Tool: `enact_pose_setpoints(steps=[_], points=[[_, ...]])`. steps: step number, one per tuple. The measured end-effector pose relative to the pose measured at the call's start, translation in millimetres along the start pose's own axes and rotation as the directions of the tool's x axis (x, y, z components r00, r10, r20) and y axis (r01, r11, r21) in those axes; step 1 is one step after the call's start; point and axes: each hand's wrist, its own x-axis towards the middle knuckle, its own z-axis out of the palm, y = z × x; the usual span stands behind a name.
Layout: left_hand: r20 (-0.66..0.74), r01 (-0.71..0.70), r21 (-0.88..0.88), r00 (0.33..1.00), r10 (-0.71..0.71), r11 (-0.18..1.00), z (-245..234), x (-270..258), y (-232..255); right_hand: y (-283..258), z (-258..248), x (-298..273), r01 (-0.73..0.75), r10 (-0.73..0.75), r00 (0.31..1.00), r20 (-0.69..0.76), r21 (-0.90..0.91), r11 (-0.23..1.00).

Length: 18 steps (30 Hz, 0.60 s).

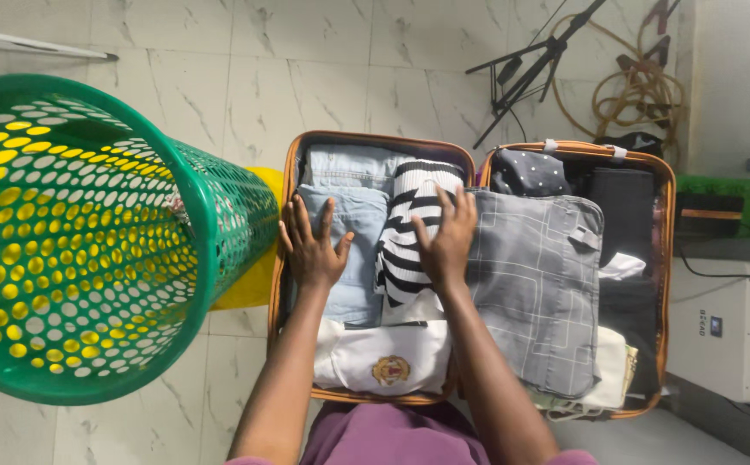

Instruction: The person packs various items of clothing from a green laundry basket into a suitcase, including striped shirts, folded pants, and a red sweatshirt.

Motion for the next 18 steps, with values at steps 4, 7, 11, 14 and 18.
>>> enact_pose_setpoints(steps=[4, 7, 11, 14, 18], points=[[0.045, 0.08, -0.019, 0.996, -0.079, 0.997, -14, -10, 22, 49, -83, -53, -0.265, 0.234, 0.958, -0.165, -0.202, 0.943], [0.039, 0.153, -0.081, 0.988, -0.15, 0.985, -32, -46, 62, 98, -136, -94, -0.374, 0.337, 0.927, -0.166, -0.342, 0.862], [0.08, 0.19, -0.043, 0.979, -0.187, 0.981, -50, -107, 102, 164, -174, -125, -0.492, 0.483, 0.868, -0.11, -0.314, 0.812], [0.091, 0.277, 0.017, 0.956, -0.278, 0.961, -46, -134, 100, 191, -172, -122, -0.485, 0.485, 0.868, -0.109, -0.404, 0.776], [0.077, 0.263, 0.009, 0.962, -0.263, 0.965, -34, -142, 86, 218, -165, -105, -0.49, 0.532, 0.842, -0.087, -0.535, 0.689]])
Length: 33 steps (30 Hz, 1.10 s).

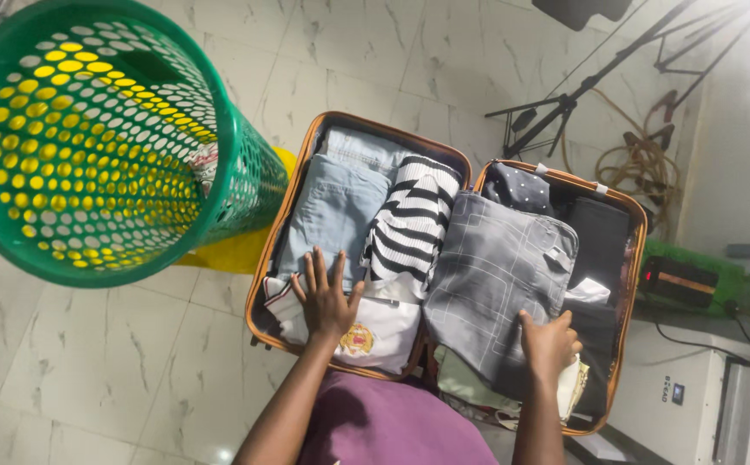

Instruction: The person packs various items of clothing from a green laundry basket into a suitcase, including striped shirts, folded pants, and a red sweatshirt.

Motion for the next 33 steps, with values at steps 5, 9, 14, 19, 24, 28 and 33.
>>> enact_pose_setpoints(steps=[5, 9, 14, 19, 24, 28, 33], points=[[-0.045, -0.001, -0.011, 0.999, 0.0, 1.0, 4, -2, 2, 3, -15, 28, -0.159, 0.005, 0.969, 0.245, 0.613, 0.774], [-0.051, 0.028, -0.036, 0.998, -0.03, 0.999, -2, -2, 5, -31, -85, 14, -0.387, -0.36, 0.828, 0.43, 0.903, 0.187], [-0.239, 0.021, -0.155, 0.969, -0.058, 0.988, 8, -14, 19, -142, -123, -40, -0.416, -0.599, 0.736, 0.316, 0.909, -0.032], [0.255, 0.272, -0.906, 0.962, -0.095, 0.324, 46, -5, -4, -253, -99, -125, -0.446, -0.81, 0.486, 0.327, 0.89, 0.092], [0.741, 0.63, -0.582, 0.671, -0.017, -0.513, 6, 5, -68, -263, -89, -181, -0.033, -0.939, -0.018, 0.343, 0.939, 0.343], [0.697, 0.54, -0.635, 0.71, -0.106, -0.552, -23, 8, -89, -208, -72, -149, 0.148, -0.858, 0.092, 0.505, 0.845, 0.513], [0.56, 0.593, -0.803, 0.784, -0.267, 0.06, -7, 6, -97, -82, -49, -83, -0.022, -0.681, 0.591, 0.432, 0.852, 0.522]])
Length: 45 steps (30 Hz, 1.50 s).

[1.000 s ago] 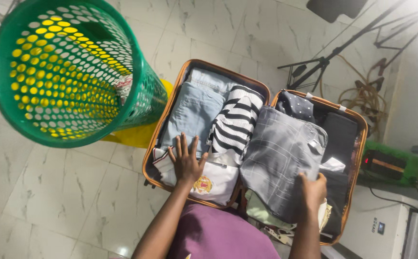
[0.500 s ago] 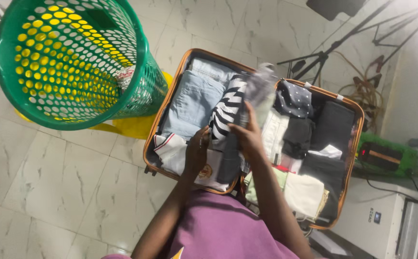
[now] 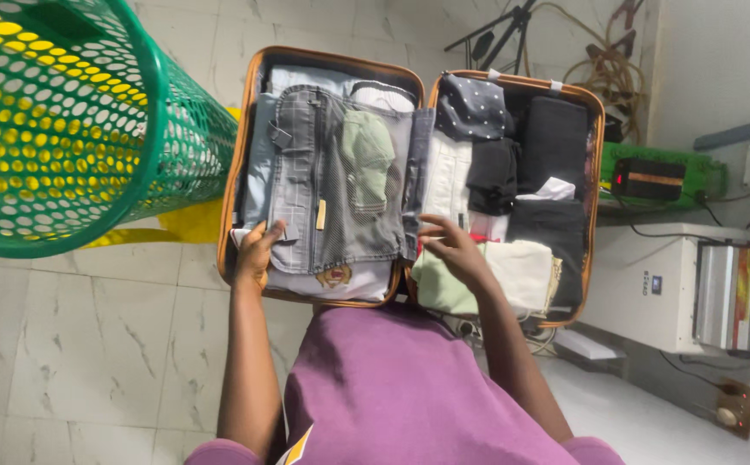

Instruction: The person packs various items of clothing from a green laundry basket into a suitcase, including striped shirts, folded pants, and a red sweatshirt.

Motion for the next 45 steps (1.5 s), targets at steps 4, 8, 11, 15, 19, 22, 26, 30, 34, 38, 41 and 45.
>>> enact_pose_setpoints(steps=[4, 8, 11, 15, 19, 22, 26, 30, 34, 38, 41, 45], points=[[-0.266, -0.185, 0.492, 0.898, 0.349, 0.851, -15, 8, 0, 48, -75, -66, -0.134, 0.116, 0.909, -0.401, -0.018, 0.991], [-0.326, -0.07, 0.52, 0.905, 0.274, 0.851, -10, 1, 3, 60, -98, -106, -0.155, 0.105, 0.828, -0.551, -0.045, 0.987], [-0.333, 0.011, 0.71, 0.886, 0.322, 0.705, 4, -2, 8, 49, -86, -115, -0.125, 0.009, 0.833, -0.554, -0.172, 0.977], [-0.226, -0.071, 0.873, 0.819, 0.527, 0.483, 19, -7, 12, 36, -64, -110, -0.137, -0.09, 0.824, -0.559, -0.352, 0.926], [-0.269, -0.045, 0.871, 0.789, 0.552, 0.489, 29, -14, 19, 35, -53, -101, -0.139, -0.164, 0.837, -0.523, -0.491, 0.86], [-0.343, 0.017, 0.852, 0.773, 0.534, 0.522, 31, -19, 23, 35, -54, -105, -0.183, -0.249, 0.785, -0.567, -0.595, 0.783], [-0.274, 0.069, 0.932, 0.776, 0.568, 0.355, 47, -28, 25, 39, -64, -111, -0.305, -0.343, 0.694, -0.633, -0.69, 0.656], [-0.032, -0.091, 0.989, 0.643, 0.765, 0.118, 83, -56, 28, 53, -74, -114, -0.381, -0.187, 0.636, -0.748, -0.516, 0.767], [0.277, -0.406, 0.913, 0.663, 0.695, 0.023, 140, -72, 6, 64, -80, -106, -0.525, 0.033, 0.604, -0.797, -0.366, 0.768], [0.669, -0.728, 0.68, 0.565, 0.483, -0.091, 186, -93, -30, 65, -91, -100, -0.484, 0.148, 0.609, -0.779, -0.217, 0.848], [0.869, -0.879, 0.448, 0.386, 0.309, -0.164, 207, -110, -55, 60, -89, -103, -0.349, 0.238, 0.643, -0.728, -0.002, 0.937], [0.904, -0.881, 0.421, 0.427, 0.024, -0.217, 213, -123, -62, 42, -77, -116, -0.235, 0.199, 0.649, -0.735, 0.055, 0.97]])
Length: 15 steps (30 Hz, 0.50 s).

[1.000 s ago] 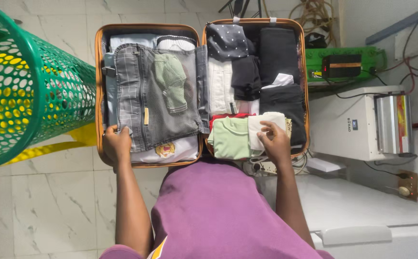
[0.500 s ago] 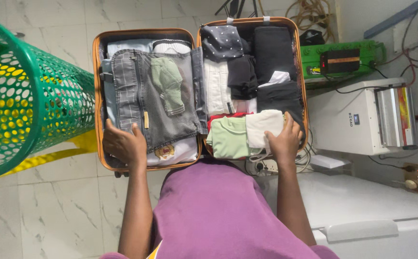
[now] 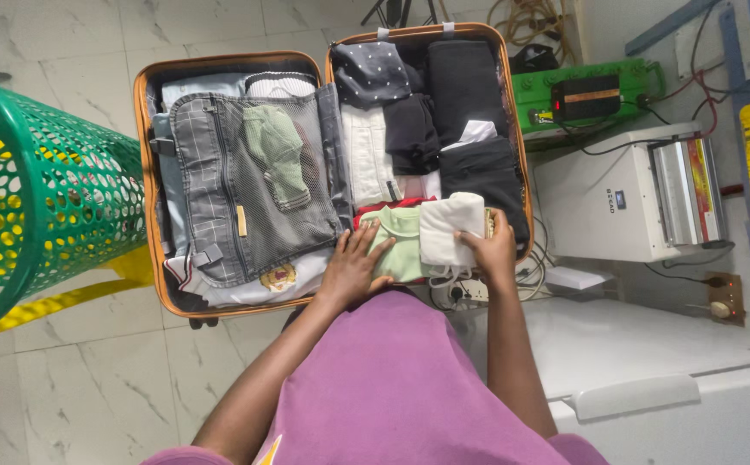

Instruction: The person packs various items of clothing from a green laundry basket into a suitcase, including striped shirts, folded pants, and a red sweatshirt.

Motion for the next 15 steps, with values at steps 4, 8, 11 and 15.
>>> enact_pose_setpoints(steps=[4, 8, 11, 15], points=[[0.054, 0.041, -0.098, 0.998, -0.036, 0.994, 1, -1, -12, -17, -4, -15, 0.097, -0.103, 0.995, 0.012, 0.251, 0.963], [0.001, 0.138, -0.477, 0.988, -0.156, 0.868, 2, 2, -21, -41, -13, -26, 0.022, -0.14, 0.965, 0.22, 0.468, 0.883], [0.093, 0.152, -0.925, 0.979, -0.182, 0.349, -11, 3, -21, -63, -11, -30, -0.074, -0.229, 0.87, 0.437, 0.576, 0.814], [0.145, 0.102, -0.91, 0.986, -0.079, -0.402, -30, -1, -26, -91, 27, -33, -0.206, -0.32, 0.729, 0.605, 0.64, 0.74]])
